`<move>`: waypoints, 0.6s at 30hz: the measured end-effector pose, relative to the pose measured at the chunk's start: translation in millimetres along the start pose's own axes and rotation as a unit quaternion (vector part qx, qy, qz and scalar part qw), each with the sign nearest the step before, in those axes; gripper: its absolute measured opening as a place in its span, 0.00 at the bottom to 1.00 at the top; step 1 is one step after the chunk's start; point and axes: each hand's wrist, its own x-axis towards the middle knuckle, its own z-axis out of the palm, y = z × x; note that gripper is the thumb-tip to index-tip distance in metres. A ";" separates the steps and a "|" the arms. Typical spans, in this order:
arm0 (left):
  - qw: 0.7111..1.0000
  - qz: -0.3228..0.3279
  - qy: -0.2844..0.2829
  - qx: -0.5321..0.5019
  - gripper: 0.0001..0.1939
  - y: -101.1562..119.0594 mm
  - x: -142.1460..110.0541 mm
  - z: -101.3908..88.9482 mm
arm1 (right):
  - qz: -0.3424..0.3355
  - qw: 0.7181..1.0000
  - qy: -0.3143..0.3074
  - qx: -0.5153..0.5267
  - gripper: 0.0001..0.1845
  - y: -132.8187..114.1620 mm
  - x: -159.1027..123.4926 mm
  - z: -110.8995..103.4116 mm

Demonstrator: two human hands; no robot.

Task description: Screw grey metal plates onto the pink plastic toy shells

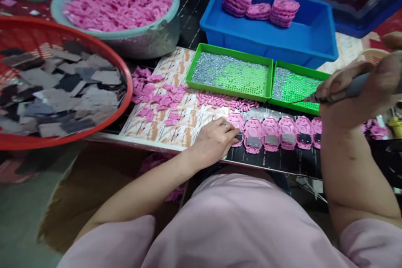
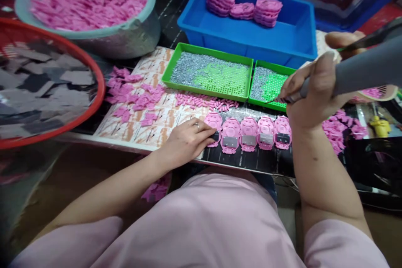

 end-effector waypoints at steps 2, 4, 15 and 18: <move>1.000 0.004 0.007 -0.008 0.09 -0.1 1.0 0.4 | -0.089 0.994 0.065 -0.015 0.08 17.2 10.8 -1.4; 1.000 0.005 0.010 -0.017 0.08 0.5 1.6 0.7 | -0.093 0.993 0.064 -0.021 0.07 32.3 16.3 -2.1; 0.998 0.002 0.024 -0.052 0.09 -1.4 1.1 -0.1 | -0.031 0.997 0.026 -0.063 0.19 55.1 27.5 -21.7; 0.998 -0.008 0.004 -0.065 0.10 -2.3 1.2 -2.2 | 0.010 0.997 0.018 -0.074 0.13 52.9 25.7 -24.8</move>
